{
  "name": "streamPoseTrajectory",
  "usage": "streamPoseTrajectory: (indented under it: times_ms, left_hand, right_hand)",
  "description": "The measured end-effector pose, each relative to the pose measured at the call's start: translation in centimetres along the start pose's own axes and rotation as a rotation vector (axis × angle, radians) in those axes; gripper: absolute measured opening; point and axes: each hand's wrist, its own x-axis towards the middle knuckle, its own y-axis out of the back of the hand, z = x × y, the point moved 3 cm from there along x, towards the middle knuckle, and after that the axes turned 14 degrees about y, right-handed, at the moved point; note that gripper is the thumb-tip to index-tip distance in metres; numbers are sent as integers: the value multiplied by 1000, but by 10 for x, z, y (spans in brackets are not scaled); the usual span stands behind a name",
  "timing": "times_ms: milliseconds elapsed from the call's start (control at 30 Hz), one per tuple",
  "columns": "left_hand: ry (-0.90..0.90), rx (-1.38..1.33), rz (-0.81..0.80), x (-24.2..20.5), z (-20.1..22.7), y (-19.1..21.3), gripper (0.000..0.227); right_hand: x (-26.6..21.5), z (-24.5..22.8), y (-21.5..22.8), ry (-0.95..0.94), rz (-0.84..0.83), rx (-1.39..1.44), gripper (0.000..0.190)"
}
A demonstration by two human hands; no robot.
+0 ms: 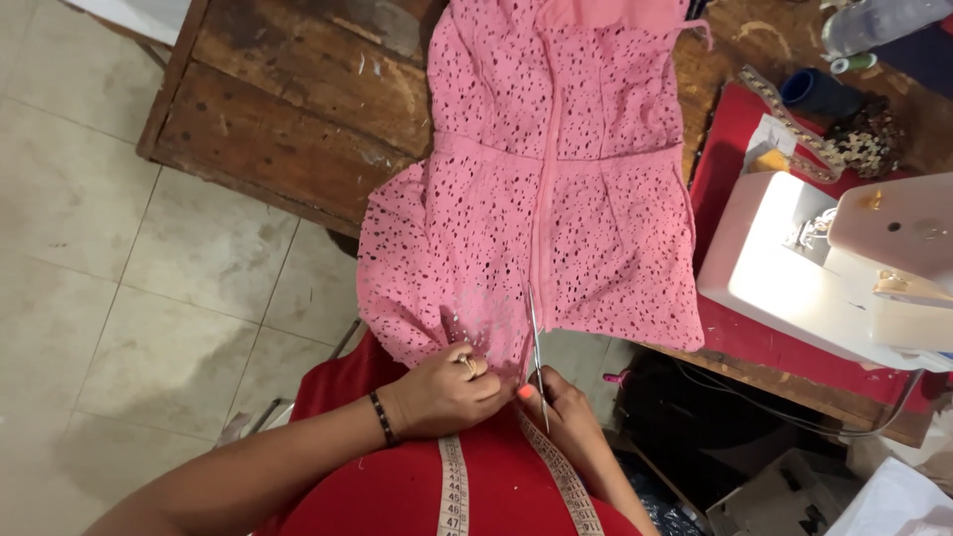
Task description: Cutting a pink lace garment with scissors and wrapping fabric around white padding.
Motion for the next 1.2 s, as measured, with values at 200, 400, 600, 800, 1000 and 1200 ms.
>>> streamPoseTrajectory:
  times_ms: [200, 400, 600, 800, 1000, 1200]
  left_hand:
    - [-11, 17, -65, -9, -2, -5, 34]
    - [-26, -53, -95, -21, -2, -12, 24]
    - [-51, -97, -207, -25, -2, -16, 30]
    - [-44, -143, -235, -24, -2, -14, 20]
    - [-44, -168, -264, -22, -5, -15, 17]
    - [-61, -237, -390, -20, -5, -23, 13]
  right_hand:
    - [-9, 17, -12, 45, 184, 167, 46]
    - [-10, -2, 1, 31, 135, 197, 55]
    - [23, 14, 7, 181, 135, 59, 54]
    - [29, 14, 6, 136, 148, 37, 60]
    - [26, 21, -1, 235, 272, 81, 49]
    - [36, -21, 23, 184, 170, 113, 59]
